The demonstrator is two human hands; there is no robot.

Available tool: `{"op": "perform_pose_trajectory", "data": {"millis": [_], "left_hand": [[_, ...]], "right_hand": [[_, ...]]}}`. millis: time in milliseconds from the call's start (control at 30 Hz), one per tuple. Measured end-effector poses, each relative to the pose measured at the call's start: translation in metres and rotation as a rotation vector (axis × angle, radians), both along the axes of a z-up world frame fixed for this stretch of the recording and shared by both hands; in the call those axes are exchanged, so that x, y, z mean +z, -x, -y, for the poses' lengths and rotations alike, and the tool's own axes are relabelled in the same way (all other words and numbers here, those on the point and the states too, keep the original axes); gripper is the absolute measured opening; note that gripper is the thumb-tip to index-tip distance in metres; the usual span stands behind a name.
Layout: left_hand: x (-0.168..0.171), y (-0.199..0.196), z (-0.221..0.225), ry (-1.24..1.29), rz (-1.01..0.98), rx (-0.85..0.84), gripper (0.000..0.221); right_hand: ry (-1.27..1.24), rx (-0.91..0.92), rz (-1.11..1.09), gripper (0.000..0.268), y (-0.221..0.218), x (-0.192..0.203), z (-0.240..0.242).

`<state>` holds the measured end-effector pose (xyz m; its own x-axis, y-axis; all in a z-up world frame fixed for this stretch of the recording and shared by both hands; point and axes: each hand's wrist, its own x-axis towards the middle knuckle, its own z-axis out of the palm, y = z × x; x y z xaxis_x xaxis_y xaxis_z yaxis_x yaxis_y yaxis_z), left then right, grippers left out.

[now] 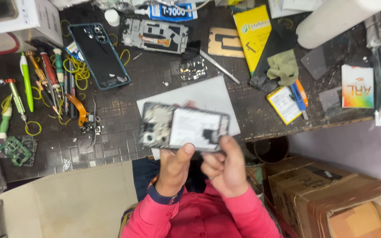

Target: The person cleans a smartphone battery with a cloth, places it into the phone chassis, and uses a screwdriver to secure internal components. They then use a plastic pry tool to adjust parts around the battery area.

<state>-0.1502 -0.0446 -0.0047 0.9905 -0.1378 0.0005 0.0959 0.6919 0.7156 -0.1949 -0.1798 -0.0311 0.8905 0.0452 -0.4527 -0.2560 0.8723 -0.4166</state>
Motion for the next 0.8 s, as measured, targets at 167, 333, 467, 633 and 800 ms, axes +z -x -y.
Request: {"op": "perform_pose_trajectory", "data": {"millis": [167, 333, 467, 633, 800], "left_hand": [[0.004, -0.011, -0.004, 0.136, -0.002, -0.025, 0.066], [0.008, -0.023, -0.017, 0.218, -0.017, 0.028, 0.075], [0.011, -0.028, -0.020, 0.275, -0.125, 0.019, 0.106], [0.021, -0.039, -0.014, 0.353, -0.210, -0.033, 0.138], [0.017, -0.049, -0.009, 0.249, -0.231, -0.143, 0.125]], "right_hand": [[0.103, 0.226, 0.022, 0.043, -0.004, 0.008, -0.002], [1.555, 0.187, 0.332, 0.045, -0.011, 0.027, 0.026], [1.954, 0.222, 0.168, 0.065, -0.020, 0.036, 0.025], [2.032, 0.238, 0.067, 0.063, -0.020, 0.042, 0.013], [2.036, 0.194, -0.033, 0.062, -0.009, 0.031, 0.001]]}}
